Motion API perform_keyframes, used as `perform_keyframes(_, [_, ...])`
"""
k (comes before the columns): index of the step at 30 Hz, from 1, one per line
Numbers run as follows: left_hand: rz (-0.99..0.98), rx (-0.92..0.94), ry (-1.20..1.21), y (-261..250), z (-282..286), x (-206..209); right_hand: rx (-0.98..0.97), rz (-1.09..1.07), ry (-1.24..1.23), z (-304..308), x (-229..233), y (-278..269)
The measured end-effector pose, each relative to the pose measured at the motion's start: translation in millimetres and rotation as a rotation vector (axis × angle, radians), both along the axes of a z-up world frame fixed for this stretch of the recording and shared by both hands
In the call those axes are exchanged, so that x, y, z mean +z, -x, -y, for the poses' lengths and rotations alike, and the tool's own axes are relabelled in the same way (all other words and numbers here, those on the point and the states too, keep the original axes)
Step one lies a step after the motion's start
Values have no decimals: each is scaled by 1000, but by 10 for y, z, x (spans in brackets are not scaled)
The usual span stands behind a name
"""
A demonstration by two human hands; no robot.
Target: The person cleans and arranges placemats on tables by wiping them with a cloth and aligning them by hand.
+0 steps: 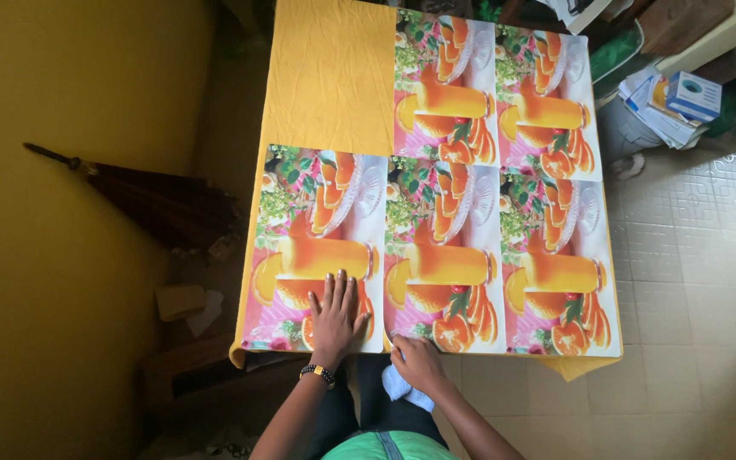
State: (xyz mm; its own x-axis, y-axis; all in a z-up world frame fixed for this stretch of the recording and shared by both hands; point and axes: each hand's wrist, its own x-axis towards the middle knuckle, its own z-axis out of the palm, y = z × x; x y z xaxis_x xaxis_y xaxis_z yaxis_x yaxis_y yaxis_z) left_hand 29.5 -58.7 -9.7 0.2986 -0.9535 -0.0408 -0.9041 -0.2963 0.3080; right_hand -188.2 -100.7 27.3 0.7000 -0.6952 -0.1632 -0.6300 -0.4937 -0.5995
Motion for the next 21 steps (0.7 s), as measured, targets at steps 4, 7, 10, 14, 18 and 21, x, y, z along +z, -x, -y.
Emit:
perform_keyframes(4, [-4,2,1,1,4,1,4,3,12,8,11,-8])
perform_keyframes(7, [-10,2,8,-14,18,32,3,10,-10,10,65,-38])
perform_keyframes(10, [-33,4,-5,-13,30,65,-7,-19,-67,11,157,-66])
perform_keyframes(14, [-97,-5,49,-25,13,138,-59,-50,-82,10,220,-147])
perform_keyframes(18, [-114,-54,57,80,-98,199,-87,-104,40,-46,98,-220])
perform_keyframes(21, [-80,-118,33,185,-185,264,-61,-197,83,-42,62,-260])
